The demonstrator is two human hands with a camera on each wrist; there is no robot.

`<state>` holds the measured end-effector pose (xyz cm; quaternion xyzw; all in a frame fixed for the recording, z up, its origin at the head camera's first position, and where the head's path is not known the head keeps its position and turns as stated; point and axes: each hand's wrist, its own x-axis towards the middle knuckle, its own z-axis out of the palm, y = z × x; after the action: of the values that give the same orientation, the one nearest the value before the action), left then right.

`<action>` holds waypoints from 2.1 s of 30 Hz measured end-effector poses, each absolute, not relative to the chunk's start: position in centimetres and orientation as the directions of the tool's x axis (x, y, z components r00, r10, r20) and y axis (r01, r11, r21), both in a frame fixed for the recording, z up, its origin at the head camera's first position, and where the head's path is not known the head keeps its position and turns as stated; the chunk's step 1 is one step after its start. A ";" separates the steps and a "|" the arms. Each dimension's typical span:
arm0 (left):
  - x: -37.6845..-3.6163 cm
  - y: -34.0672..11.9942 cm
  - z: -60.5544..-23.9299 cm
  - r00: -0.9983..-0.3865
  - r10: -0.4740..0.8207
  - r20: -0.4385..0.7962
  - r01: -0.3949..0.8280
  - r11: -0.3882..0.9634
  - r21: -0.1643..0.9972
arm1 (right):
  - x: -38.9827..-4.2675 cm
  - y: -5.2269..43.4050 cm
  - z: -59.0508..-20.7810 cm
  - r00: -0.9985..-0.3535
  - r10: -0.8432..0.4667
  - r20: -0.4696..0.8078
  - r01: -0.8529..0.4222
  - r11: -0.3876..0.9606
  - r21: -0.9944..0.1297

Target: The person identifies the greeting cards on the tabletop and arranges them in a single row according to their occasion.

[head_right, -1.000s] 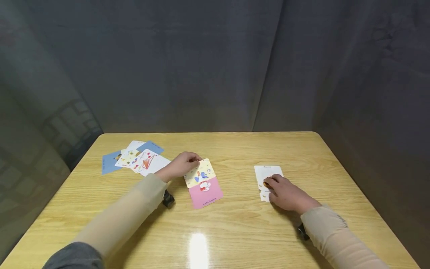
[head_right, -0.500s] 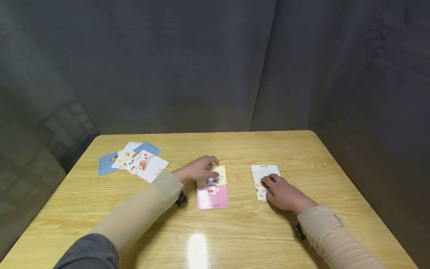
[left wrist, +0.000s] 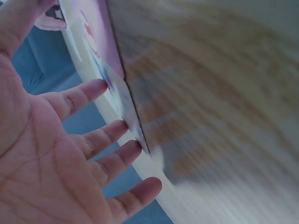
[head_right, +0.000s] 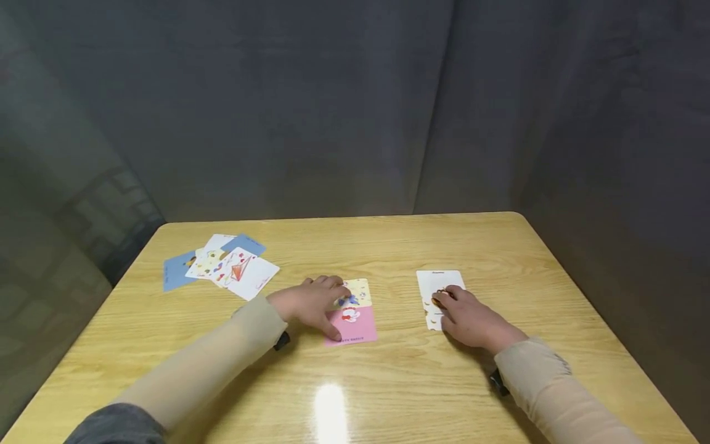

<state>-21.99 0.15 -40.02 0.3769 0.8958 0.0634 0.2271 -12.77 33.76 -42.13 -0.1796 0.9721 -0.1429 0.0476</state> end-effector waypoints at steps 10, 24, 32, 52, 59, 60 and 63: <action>-21.7 1.4 -40.0 -0.619 0.700 -0.358 0.638 0.713 0.291 | -12.7 33.9 -42.1 -0.927 -0.374 -0.032 -0.348 0.890 -0.295; -22.1 5.0 -40.8 -0.585 0.731 -0.352 0.683 0.678 0.272 | -12.7 33.8 -42.1 -0.930 -0.366 -0.029 -0.342 0.891 -0.297; -21.5 6.4 -40.3 -0.596 0.720 -0.356 0.686 0.687 0.240 | -12.8 34.0 -41.9 -0.930 -0.367 -0.040 -0.340 0.894 -0.290; -21.4 6.8 -40.5 -0.606 0.713 -0.352 0.643 0.700 0.311 | -12.9 33.5 -41.3 -0.937 -0.347 -0.045 -0.322 0.906 -0.274; -21.6 5.1 -40.4 -0.604 0.733 -0.312 0.624 0.679 0.387 | -12.2 31.1 -41.3 -0.908 -0.418 -0.011 -0.397 0.871 -0.291; -21.7 4.6 -40.5 -0.613 0.730 -0.302 0.619 0.682 0.390 | -12.1 30.8 -41.3 -0.904 -0.427 -0.024 -0.402 0.867 -0.295; -21.9 3.2 -40.7 -0.644 0.711 -0.282 0.595 0.698 0.399 | -12.1 30.2 -41.5 -0.900 -0.430 -0.070 -0.392 0.869 -0.301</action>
<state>-21.90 3.24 -40.69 0.3642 0.8965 0.1362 0.2126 -12.06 30.20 -41.52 -0.2133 0.9644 -0.1409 0.0675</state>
